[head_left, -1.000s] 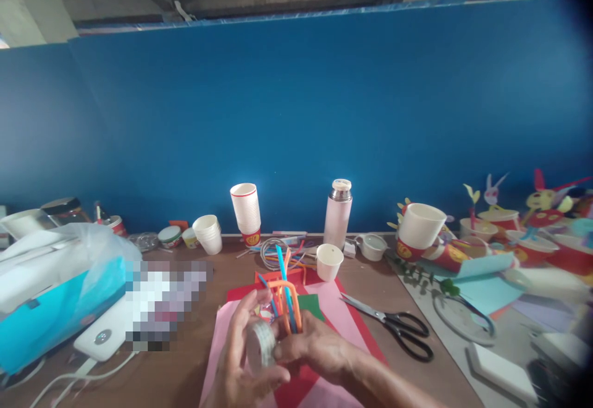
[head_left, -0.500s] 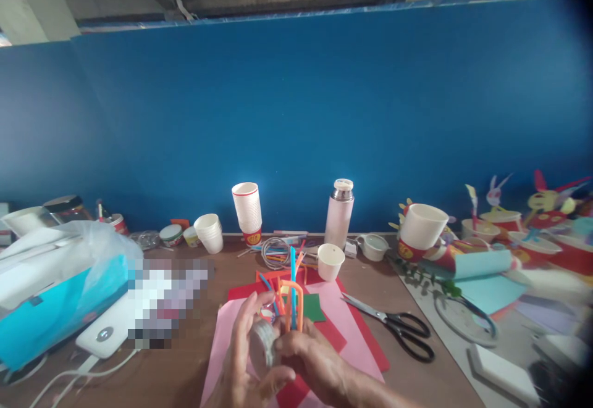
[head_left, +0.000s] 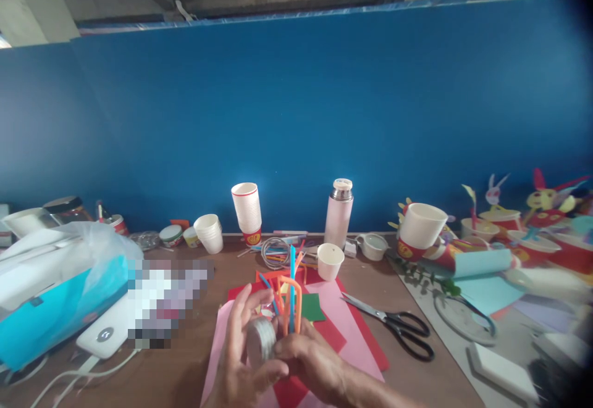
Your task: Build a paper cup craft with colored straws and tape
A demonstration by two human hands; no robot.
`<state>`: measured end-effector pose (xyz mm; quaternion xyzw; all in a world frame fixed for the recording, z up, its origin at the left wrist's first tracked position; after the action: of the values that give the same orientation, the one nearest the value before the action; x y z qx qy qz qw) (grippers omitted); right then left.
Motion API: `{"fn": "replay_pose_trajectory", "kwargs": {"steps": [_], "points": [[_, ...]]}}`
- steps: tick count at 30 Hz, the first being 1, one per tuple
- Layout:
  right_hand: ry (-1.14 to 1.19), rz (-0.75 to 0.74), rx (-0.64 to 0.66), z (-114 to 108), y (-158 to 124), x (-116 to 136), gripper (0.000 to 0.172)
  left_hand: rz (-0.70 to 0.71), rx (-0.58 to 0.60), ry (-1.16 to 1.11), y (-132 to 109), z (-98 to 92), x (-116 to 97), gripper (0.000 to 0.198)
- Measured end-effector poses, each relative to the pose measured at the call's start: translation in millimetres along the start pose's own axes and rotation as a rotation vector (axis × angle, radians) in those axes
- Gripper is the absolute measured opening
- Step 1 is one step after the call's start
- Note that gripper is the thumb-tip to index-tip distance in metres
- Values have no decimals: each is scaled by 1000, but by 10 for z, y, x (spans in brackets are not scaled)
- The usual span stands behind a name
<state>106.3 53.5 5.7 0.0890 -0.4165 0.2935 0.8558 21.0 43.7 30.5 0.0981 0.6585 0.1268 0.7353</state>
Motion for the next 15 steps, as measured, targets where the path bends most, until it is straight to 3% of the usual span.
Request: {"fn": "replay_pose_trajectory", "kwargs": {"steps": [9, 15], "points": [[122, -66, 5, 1, 9, -14, 2, 64, -17, -24, -42, 40, -77, 92], [134, -56, -21, 6, -6, -27, 9, 91, 11, 26, -66, 37, -17, 88]]}}
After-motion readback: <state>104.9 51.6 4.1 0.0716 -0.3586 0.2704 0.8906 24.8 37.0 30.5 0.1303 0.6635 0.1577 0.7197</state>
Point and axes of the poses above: each hand's wrist, its own y-axis towards the middle knuckle, its own z-axis out of the palm, x = y × z, the point moved 8 cm from there along y, towards the middle knuckle, and after that the axes turned 5 degrees about y, right-handed, at the moved point
